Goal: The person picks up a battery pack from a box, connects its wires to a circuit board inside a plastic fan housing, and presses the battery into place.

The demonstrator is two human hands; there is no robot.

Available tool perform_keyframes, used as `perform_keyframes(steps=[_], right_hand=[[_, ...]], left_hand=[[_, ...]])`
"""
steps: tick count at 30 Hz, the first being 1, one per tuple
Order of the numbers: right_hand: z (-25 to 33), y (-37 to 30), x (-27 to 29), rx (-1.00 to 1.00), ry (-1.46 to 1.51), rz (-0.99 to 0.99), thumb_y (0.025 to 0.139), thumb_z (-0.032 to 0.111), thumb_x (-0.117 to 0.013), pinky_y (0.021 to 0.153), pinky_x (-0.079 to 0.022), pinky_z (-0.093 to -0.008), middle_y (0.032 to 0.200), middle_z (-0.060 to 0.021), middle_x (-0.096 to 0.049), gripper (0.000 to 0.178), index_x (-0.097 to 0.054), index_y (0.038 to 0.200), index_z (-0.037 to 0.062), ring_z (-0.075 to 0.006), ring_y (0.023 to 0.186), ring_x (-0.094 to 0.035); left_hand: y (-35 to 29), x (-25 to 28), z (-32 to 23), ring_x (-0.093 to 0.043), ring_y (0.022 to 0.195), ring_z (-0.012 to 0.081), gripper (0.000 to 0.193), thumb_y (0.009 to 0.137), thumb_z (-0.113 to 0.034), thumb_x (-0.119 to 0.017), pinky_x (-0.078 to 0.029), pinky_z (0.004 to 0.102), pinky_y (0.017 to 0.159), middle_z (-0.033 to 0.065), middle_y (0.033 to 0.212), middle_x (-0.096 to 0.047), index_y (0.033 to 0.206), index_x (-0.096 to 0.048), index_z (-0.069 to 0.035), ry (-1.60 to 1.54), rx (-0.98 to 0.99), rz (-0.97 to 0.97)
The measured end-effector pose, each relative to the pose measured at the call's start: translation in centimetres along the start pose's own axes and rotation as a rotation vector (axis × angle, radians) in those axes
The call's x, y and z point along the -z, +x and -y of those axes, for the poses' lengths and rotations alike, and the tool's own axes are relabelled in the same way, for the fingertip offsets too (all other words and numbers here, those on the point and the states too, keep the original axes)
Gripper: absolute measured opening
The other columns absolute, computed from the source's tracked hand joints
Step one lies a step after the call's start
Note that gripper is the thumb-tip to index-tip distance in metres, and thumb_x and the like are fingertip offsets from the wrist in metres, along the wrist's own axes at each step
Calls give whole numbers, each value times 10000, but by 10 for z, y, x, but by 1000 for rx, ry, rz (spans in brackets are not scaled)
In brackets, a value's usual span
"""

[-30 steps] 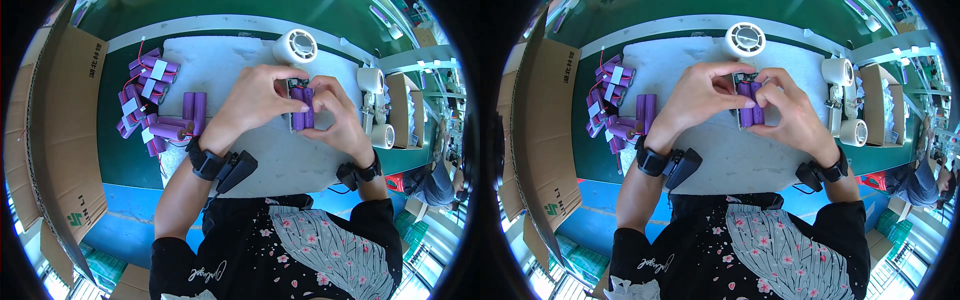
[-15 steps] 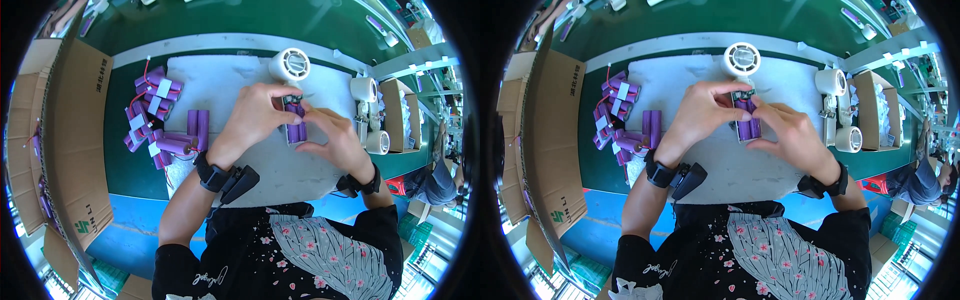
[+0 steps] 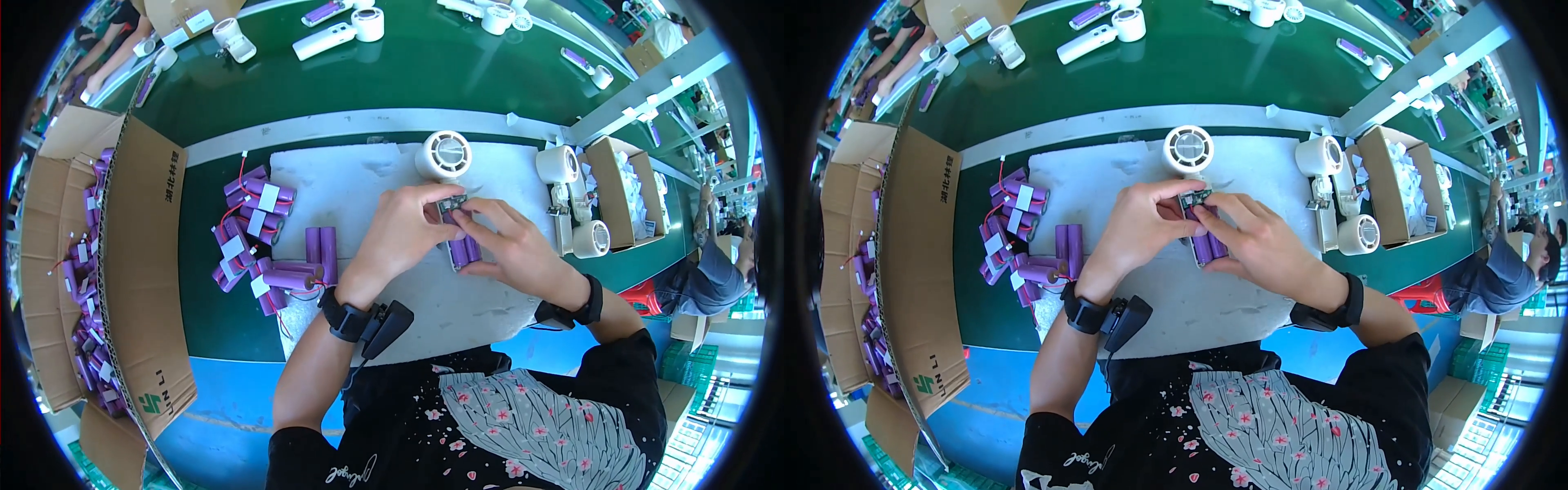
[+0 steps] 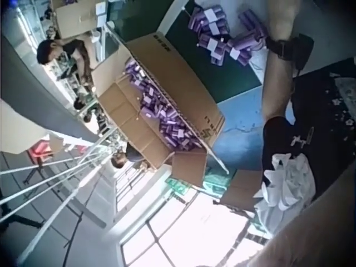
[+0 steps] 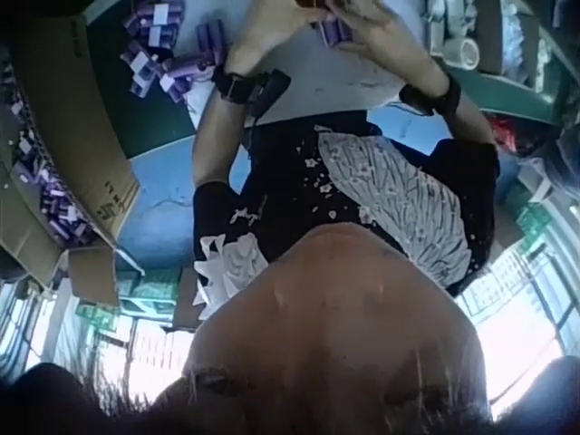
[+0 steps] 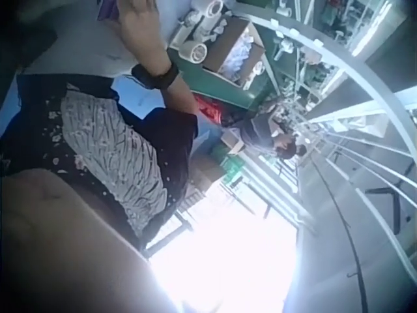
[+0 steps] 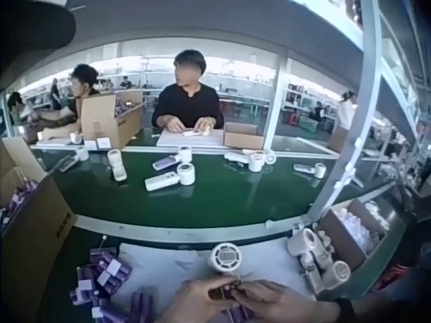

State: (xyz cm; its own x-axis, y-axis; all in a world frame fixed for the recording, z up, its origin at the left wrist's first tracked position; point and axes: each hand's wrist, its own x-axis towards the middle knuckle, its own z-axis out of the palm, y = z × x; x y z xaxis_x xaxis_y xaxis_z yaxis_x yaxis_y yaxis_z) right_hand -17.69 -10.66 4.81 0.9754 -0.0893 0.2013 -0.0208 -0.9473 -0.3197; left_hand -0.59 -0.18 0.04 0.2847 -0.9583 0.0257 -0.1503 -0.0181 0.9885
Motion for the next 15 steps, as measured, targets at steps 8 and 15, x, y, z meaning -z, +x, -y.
perform_keyframes(steps=[8,15], right_hand=[[-84,86,9,-298,-391,-121,735,131,-725,870,-508,-416,1154,-175,-573,503,-550,1191,14,-369,1032,-591],[-235,179,72,-508,-558,40,784,214,-684,877,-496,-446,1151,-184,-580,458,-563,1185,28,-361,1060,-579]], left_hand=[[8,1,-1,-632,769,156,511,730,-65,-750,-525,268,686,105,1083,-668,1222,-613,-90,216,-110,-358],[7,-5,7,-605,756,193,368,732,-33,-726,-504,286,682,102,996,-650,1091,-648,-63,361,-188,-286]])
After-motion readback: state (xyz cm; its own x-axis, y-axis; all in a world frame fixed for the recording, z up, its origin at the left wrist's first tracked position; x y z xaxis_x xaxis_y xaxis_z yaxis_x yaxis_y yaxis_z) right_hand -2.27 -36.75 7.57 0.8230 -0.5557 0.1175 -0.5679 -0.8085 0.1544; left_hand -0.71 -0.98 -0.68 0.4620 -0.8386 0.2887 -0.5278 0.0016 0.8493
